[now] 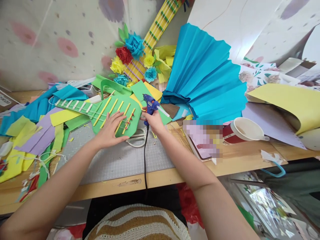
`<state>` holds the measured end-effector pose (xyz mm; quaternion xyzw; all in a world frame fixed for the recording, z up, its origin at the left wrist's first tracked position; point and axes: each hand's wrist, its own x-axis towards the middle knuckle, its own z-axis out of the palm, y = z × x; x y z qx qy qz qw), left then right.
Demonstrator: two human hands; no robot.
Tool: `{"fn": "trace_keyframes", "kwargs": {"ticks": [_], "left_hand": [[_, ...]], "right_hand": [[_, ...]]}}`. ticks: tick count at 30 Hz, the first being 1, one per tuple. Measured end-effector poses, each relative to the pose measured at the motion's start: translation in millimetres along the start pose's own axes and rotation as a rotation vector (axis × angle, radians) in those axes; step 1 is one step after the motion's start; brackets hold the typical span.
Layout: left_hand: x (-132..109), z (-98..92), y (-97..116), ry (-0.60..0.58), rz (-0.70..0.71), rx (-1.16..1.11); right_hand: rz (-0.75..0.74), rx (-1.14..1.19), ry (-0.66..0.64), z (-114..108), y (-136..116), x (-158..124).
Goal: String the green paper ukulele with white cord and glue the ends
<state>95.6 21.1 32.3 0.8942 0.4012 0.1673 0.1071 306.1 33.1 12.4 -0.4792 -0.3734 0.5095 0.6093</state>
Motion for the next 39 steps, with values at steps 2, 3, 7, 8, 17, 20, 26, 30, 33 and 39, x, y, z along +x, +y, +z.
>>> {"fn": "trace_keyframes", "kwargs": {"ticks": [2, 3, 7, 8, 17, 20, 26, 30, 33, 39], "left_hand": [[-4.6, -4.4, -0.5, 0.061, -0.050, -0.046], [-5.9, -5.1, -1.0, 0.106, -0.094, -0.066], [-5.0, -0.9, -1.8, 0.243, -0.310, -0.121], [-3.7, 0.5, -1.3, 0.253, -0.338, -0.121], [2.4, 6.7, 11.4, 0.219, -0.373, -0.032], [2.3, 7.9, 11.7, 0.198, -0.384, -0.027], [6.5, 8.2, 11.4, 0.182, -0.488, -0.023], [10.3, 8.7, 12.5, 0.163, -0.552, -0.016], [11.3, 9.7, 12.3, 0.176, -0.555, -0.013], [11.1, 8.7, 12.9, 0.169, -0.543, -0.016]], "right_hand": [[0.006, -0.069, 0.010, -2.2, 3.3, -5.9], [0.003, -0.116, 0.034, -3.6, 5.0, -7.8], [-0.069, -0.251, 0.106, -5.0, 8.5, -10.3], [-0.088, -0.265, 0.092, -3.8, 8.6, -10.5], [-0.207, -0.632, -0.096, 18.2, 9.5, -21.7], [-0.240, -0.745, -0.124, 21.8, 5.8, -24.3], [-0.233, -0.878, -0.124, 26.6, 2.8, -25.9], [-0.125, -0.925, -0.109, 28.0, 5.2, -24.5], [-0.100, -0.904, -0.093, 28.7, 7.0, -23.6], [-0.070, -0.855, -0.056, 30.3, 6.8, -22.8]]}}
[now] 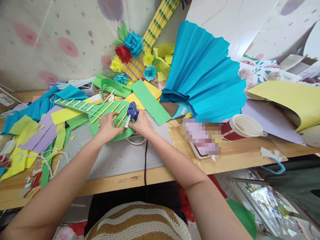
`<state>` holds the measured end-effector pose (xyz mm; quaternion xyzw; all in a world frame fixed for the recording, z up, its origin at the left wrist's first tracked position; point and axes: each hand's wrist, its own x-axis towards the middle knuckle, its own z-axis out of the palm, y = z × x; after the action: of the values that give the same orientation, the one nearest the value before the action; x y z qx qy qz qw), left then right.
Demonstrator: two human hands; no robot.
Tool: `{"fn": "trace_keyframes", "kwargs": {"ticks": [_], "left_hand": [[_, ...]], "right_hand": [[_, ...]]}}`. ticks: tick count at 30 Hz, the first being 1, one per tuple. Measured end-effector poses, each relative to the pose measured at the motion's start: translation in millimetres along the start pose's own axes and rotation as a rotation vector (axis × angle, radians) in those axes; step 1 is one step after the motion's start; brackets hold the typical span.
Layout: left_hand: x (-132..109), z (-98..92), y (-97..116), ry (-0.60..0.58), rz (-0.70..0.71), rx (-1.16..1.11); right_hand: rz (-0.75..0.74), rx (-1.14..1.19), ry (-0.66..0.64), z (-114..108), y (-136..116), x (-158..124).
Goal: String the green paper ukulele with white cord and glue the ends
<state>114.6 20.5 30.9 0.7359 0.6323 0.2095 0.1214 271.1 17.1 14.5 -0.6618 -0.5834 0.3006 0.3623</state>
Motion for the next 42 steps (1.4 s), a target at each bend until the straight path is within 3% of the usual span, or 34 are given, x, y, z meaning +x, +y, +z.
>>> {"fn": "trace_keyframes", "kwargs": {"ticks": [13, 22, 42], "left_hand": [[-4.0, -6.7, 2.1, -0.114, 0.212, 0.070], [-5.6, -6.9, -3.8, -0.074, 0.411, 0.129], [-1.6, -4.5, -3.8, -0.071, 0.394, -0.012]], "right_hand": [[-0.004, -0.039, -0.021, 0.8, -0.5, 4.1], [-0.124, -0.031, -0.026, -1.2, 8.4, 4.7], [-0.100, -0.026, -0.007, -1.0, 12.6, 6.1]]}}
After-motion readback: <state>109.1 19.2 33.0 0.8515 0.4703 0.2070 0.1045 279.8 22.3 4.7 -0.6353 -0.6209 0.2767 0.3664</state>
